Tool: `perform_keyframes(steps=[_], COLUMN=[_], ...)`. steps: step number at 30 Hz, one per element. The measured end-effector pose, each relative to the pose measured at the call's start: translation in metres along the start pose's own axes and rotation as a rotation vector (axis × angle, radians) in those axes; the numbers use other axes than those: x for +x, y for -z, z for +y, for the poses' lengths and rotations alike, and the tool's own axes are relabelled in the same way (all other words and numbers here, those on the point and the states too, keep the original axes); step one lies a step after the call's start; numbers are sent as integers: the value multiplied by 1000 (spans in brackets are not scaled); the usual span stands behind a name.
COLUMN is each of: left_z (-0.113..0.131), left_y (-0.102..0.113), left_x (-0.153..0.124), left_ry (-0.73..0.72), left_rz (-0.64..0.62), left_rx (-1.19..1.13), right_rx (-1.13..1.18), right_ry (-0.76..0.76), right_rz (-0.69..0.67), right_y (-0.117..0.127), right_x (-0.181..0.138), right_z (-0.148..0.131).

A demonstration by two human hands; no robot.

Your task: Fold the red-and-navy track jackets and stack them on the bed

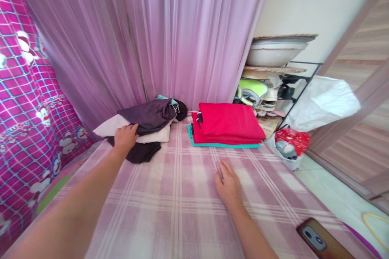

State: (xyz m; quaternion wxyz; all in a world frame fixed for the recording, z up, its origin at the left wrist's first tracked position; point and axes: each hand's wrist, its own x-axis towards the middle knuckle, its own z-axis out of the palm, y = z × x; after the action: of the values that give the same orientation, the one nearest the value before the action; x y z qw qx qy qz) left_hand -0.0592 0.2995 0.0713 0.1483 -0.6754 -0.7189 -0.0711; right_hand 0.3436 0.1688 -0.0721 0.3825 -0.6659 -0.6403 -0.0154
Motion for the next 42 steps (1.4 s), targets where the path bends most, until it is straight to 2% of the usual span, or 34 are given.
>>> perform_keyframes(steps=[2,4,7,11,16,19,22,26,29,32,37,40,42], left_z=[-4,-5,-3,-3,-14,-21,-15,16,51,88,140,155,156], left_y=[1,7,21,45,66,70,69,63,58,55,56,57,59], left_x=[8,12,10,-12,-68,-116,-169,-226,-247,-258,-269,-273,-274], left_ry=[15,87,170,101,-38,-108,-253,-485,-570,-587,-666,-693,-662], left_rz=[-53,-53,26,146,197,210,213,216,194,164,66,28,16], left_rx=[60,56,-36,-129,-153,-184,-228,-266,-305,-374,-497,-538,-562], right_rx=[-1,-8,-8,-6,5,23,33,69,152,270,483,595,620], right_ry=[12,13,7,-6,-43,-70,-89,-93,-78,-65,-63,-30,7], right_rz=[20,33,40,19,-21,-33,-39,-58,-60,-130,-376,-501,-565], right_y=[-2,-3,-3,-4,-4,-1,4,11,18,29,58,70,72], right_x=[0,0,1,4,9,10,9,-2,-16,-33,-51,-53,-54], right_z=[1,2,1,1,-1,-3,-5,-11,-19,-30,-51,-62,-68])
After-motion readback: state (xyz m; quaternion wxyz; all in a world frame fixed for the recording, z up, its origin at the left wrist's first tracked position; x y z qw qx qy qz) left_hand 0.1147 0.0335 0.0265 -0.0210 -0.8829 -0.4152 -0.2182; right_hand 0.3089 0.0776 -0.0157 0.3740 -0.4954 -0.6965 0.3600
